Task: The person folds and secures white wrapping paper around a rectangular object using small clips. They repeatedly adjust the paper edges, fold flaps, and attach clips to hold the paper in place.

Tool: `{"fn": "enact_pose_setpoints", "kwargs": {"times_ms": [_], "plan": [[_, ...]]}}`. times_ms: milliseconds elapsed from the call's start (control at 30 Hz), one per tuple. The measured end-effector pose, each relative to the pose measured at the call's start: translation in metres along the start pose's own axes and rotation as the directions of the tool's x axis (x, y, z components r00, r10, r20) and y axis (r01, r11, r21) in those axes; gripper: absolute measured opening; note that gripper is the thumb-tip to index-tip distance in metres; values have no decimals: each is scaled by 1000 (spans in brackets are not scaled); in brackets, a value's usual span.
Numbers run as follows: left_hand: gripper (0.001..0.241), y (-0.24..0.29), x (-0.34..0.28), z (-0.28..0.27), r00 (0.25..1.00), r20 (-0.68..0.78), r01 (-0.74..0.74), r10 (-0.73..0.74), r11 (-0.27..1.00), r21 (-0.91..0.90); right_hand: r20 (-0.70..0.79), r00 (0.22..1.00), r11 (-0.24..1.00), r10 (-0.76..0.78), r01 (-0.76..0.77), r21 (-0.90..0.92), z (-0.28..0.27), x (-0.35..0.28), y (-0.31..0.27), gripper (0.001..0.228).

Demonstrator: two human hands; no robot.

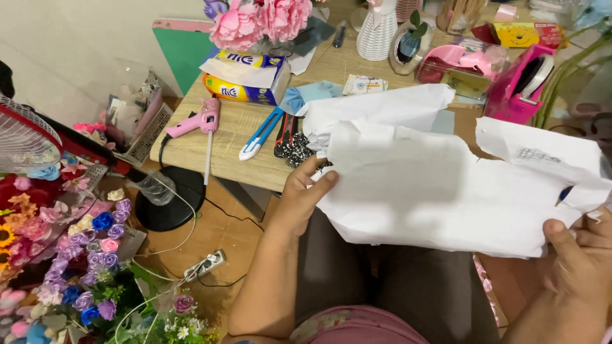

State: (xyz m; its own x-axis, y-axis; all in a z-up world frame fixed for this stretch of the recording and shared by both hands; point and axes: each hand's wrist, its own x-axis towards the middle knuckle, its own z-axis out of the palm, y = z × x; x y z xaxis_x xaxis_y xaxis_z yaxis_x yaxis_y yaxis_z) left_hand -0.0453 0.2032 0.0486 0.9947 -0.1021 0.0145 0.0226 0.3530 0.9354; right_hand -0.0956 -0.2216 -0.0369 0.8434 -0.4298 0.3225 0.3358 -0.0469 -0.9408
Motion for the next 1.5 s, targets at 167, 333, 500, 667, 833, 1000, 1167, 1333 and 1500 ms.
{"fn": "enact_pose_setpoints", "kwargs": {"times_ms": [167,333,500,667,833,1000,1167,1333,1500], "plan": [[35,-13,0,0,990,-73,-122,123,992,15,-12,1000,1000,23,-23,-10,1,0,7,56],[29,-12,-3,-3,991,-116,-56,61,997,47,-65,997,998,50,-49,25,20,-5,-7,56],[43,-2,-5,-1,965,-229,-101,124,989,110,-25,998,997,49,-47,65,22,-6,3,55],[50,6,-5,-4,945,-291,-91,149,975,202,-24,997,979,80,-74,192,40,-10,-8,41],[48,8,-3,-12,940,-285,-61,186,916,398,-26,993,954,117,-105,280,46,-6,-8,36],[54,35,-11,0,934,-351,233,63,637,735,-21,995,963,96,-87,254,47,-9,-12,26],[88,24,-14,5,901,-216,49,377,406,913,-24,992,958,128,-117,261,43,-18,-26,26],[75,15,-20,47,694,254,-453,674,133,882,86,988,971,125,-139,194,51,-30,-34,25],[94,1,-9,95,769,525,-636,364,358,683,391,919,997,-58,72,-22,39,-33,-31,20]]}}
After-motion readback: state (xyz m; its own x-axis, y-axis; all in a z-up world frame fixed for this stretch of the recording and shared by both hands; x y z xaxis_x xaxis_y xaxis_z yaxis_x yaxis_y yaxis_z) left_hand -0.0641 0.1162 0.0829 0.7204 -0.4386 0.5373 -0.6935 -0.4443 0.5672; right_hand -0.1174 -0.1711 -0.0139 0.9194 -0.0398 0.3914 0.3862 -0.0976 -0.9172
